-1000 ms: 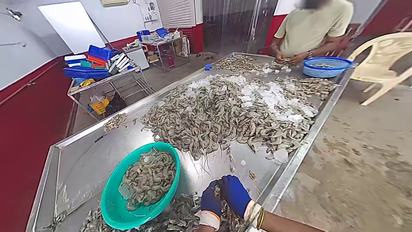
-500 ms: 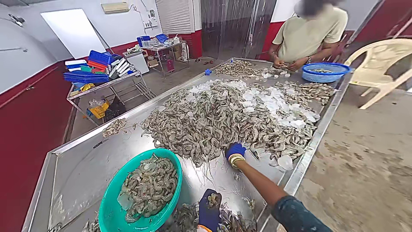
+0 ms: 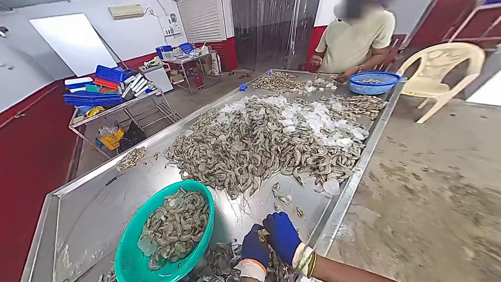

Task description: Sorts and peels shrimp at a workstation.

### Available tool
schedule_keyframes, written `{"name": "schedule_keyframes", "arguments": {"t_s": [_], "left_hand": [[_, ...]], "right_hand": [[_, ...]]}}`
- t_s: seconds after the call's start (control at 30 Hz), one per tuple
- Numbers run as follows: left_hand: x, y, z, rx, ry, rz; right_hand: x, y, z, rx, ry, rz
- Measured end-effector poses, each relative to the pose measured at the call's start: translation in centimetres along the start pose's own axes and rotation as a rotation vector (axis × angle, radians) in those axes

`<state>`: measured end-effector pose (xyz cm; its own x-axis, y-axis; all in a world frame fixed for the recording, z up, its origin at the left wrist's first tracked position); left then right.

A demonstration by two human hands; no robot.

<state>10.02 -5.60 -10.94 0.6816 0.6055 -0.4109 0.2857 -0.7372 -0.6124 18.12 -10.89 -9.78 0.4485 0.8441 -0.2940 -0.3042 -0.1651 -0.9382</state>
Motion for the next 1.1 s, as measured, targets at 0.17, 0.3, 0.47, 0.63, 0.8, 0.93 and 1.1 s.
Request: {"name": "schedule_keyframes", "arguments": {"t_s": [0.17, 0.3, 0.47, 0.63, 0.8, 0.93, 1.1], "left_hand": [[0.2, 0.9, 0.2, -0.181, 0.014, 0.157], [0.6, 0.9, 2.0, -0.378, 0.011, 0.163], [0.5, 0.4, 1.6, -0.58, 0.021, 0.151], [-0.2, 1.0, 0.5, -0.306, 0.097, -0.005], [-1.2, 0.1, 0.7, -0.508, 0.201, -0.02], [-1.0, 0.0, 1.1, -0.515, 0.132, 0.012], [-0.7, -0.3, 1.5, -0.55, 0.115, -0.093]], "right_hand": [[0.3, 0.2, -3.2, 0.07, -0.025, 0.041], [0.7, 0.6, -5.9, 0.315, -0.152, 0.177], [0.4, -0.6, -3.8, 0.224, -0.11, 0.158], [-0.5, -0.7, -2.6, 0.355, -0.035, 0.187], [-0.8, -2.0, -8.3, 1.168, 0.054, -0.087], [-0.5, 1.3, -12.5, 0.401, 0.297, -0.001], [-0.9, 3.0, -10.4, 0.481, 0.06, 0.097]]}}
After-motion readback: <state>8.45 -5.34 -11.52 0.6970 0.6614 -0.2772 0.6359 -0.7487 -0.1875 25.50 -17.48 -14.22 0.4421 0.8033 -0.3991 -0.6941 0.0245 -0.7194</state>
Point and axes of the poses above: each hand's wrist, its own x-axis towards the middle knuckle, its own y-axis out of the palm, z = x × y, the point moved 7 cm from there along x, towards the middle knuckle, and after that the axes turned 4 degrees about -z, right-handed, at the moved point
